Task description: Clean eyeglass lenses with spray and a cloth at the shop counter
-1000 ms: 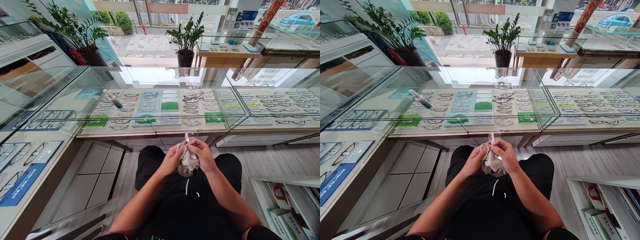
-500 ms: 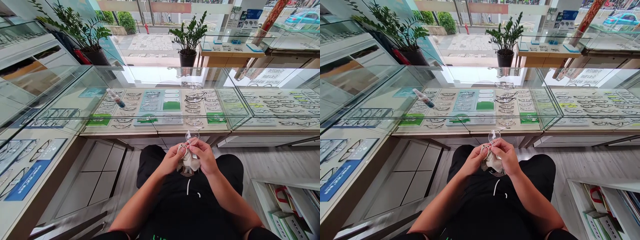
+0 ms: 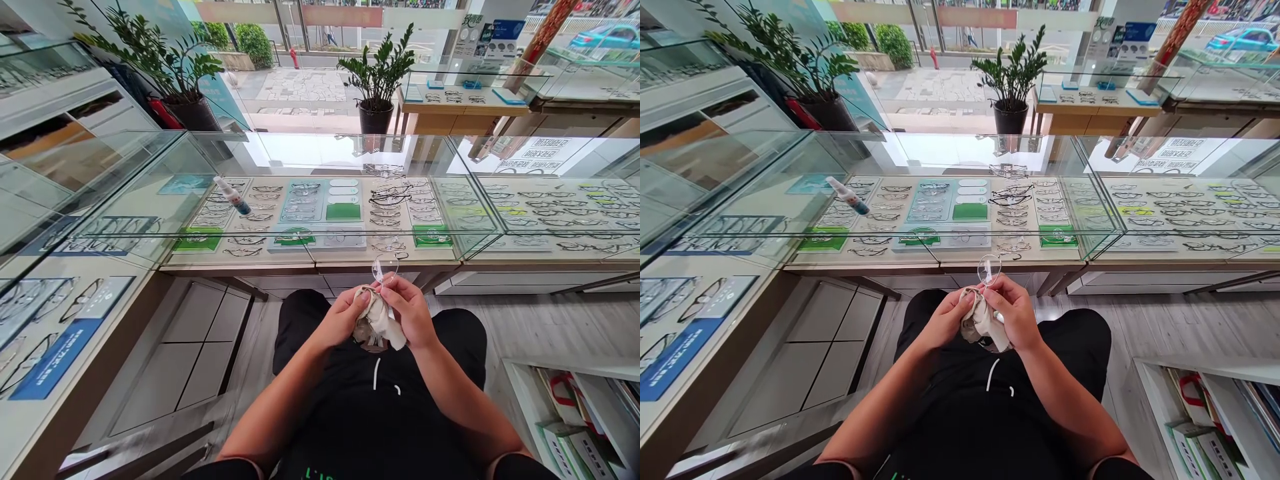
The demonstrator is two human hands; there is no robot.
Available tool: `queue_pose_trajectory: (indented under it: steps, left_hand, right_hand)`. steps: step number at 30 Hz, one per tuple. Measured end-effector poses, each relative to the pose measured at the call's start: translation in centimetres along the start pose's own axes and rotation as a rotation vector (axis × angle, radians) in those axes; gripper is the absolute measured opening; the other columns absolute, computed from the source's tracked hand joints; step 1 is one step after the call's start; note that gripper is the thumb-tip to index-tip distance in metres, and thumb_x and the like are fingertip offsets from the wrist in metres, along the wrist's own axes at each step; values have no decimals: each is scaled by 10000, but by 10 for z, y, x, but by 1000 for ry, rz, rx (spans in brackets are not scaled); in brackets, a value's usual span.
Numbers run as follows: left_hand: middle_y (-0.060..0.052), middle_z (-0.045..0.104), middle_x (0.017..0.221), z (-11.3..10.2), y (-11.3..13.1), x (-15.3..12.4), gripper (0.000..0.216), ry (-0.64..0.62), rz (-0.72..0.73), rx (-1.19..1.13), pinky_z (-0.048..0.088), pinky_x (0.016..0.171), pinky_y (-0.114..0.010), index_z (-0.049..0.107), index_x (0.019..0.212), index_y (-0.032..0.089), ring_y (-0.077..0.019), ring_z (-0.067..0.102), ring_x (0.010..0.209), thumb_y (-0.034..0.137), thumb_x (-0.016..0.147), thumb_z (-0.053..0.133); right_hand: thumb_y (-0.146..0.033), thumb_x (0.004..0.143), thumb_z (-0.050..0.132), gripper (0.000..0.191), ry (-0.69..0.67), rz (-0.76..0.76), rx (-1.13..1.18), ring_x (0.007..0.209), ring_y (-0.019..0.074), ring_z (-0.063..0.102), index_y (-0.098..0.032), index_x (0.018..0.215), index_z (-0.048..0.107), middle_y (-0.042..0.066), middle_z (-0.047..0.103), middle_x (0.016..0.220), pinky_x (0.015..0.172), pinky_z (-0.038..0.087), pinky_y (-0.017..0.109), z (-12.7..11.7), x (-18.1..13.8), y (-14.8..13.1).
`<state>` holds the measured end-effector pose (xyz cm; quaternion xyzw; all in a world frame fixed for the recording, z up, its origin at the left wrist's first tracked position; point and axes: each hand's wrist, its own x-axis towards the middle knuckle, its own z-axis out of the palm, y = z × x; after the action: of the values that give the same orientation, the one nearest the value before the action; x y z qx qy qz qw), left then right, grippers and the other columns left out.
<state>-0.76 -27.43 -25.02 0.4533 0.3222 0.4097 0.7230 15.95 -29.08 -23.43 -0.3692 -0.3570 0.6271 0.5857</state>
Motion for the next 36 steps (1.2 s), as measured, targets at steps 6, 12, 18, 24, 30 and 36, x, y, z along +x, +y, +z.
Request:
queue_pose_trajectory:
  steps: [6,12,18,24,30,36]
  left_hand:
    - [-34,637,847,-1,3,-2,546,-96,-65,-16,444,663,-230,736,1096,138,-126,543,706,585,843,919]
    - [-34,637,816,4,-8,6,597,62,-3,-32,447,698,-243,748,959,131,-134,525,728,722,898,804]
    - [-51,696,882,0,0,5,542,-130,-104,-66,491,692,-254,742,1109,156,-156,629,725,581,830,930]
    - [4,610,735,15,-10,11,549,22,-39,-98,420,624,-227,695,936,137,-93,494,616,637,845,901]
    - [-24,671,800,13,-14,12,576,123,-39,-130,472,704,-240,724,913,135,-111,547,690,696,874,851]
    - [11,640,771,-4,-14,17,610,359,-24,-166,473,669,-229,726,930,167,-119,558,683,704,737,941]
  right_hand:
    - [-420,878,890,196,19,-6,-15,988,204,655,-261,832,786,34,695,1008,923,557,317,-1,2,2]
    - [-470,902,862,235,12,-14,-74,938,196,639,-262,852,763,31,695,983,883,550,313,1,3,5]
    - [-467,896,875,222,31,-13,-40,900,184,617,-261,877,795,34,700,979,812,534,294,-4,5,1]
    - [-477,946,834,186,3,-60,-90,989,203,634,-297,904,818,44,676,1029,936,554,324,-3,6,9]
    - [-482,869,905,242,80,-35,9,939,181,655,-258,883,815,35,722,1009,881,570,304,-4,5,-2]
    - [-457,896,886,193,153,-121,51,1003,196,678,-274,937,837,35,765,1008,895,560,320,-22,9,-24]
